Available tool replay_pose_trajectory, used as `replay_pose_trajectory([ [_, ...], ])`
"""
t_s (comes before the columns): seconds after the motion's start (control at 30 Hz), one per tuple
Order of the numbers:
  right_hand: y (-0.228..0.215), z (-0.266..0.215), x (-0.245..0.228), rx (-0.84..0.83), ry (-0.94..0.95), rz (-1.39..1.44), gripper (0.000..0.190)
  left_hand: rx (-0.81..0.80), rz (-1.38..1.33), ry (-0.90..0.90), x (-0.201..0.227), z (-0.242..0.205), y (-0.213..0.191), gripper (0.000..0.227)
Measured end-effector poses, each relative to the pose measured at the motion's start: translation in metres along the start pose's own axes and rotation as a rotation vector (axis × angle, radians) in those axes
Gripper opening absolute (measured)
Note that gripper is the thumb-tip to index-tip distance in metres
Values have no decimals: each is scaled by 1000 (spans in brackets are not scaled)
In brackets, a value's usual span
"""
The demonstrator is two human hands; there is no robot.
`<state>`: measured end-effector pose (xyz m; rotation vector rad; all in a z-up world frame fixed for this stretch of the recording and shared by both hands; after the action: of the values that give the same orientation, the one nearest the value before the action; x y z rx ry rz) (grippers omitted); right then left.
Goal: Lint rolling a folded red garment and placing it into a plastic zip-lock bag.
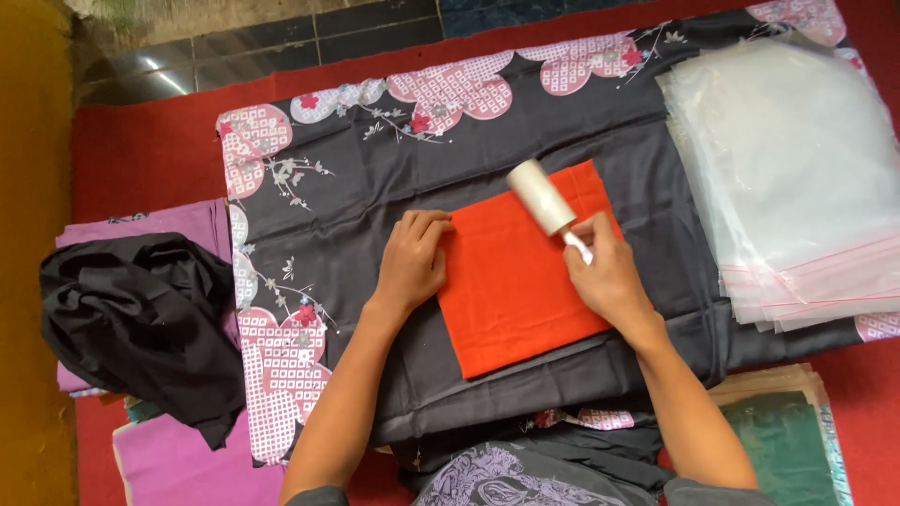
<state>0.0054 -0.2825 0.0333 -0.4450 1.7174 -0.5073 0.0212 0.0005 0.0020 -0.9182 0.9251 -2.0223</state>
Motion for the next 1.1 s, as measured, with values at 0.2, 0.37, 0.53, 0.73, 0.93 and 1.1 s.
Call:
replay_pose_trajectory([
  [0.2, -27, 1, -15, 209, -109, -6, 24, -163, -24, -48, 1, 4, -9, 38],
  [0.37, 4, -56, -22, 130, -210, -68, 23, -292, -149, -92, 7, 14, -37, 41],
  [0.53, 70, -103, -2, -262, -522, -120, 32, -331, -196, -61, 1, 16, -36, 40],
  [0.73, 108, -128, -17, -342, -896, -283, 38, -445, -185, -115, 2, 20, -40, 40],
  [0.93, 104, -119, -17, -350, -810, -303, 24, -476, -170, -82, -3, 22, -37, 39],
  [1.1, 78, -111, -39, -492, -410, 19, 21, -503, -188, 18, -14, 18, -26, 45],
])
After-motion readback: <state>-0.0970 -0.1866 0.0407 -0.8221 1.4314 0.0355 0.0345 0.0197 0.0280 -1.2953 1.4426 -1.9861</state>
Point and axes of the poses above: each hand's wrist, its own z-axis towards the middle knuckle, its own y-axis out of the palm, x = y × z, the point moved 2 cm from there along z, towards the middle knuckle, and after that the axes turned 12 degrees about z, right-handed, at the moved point
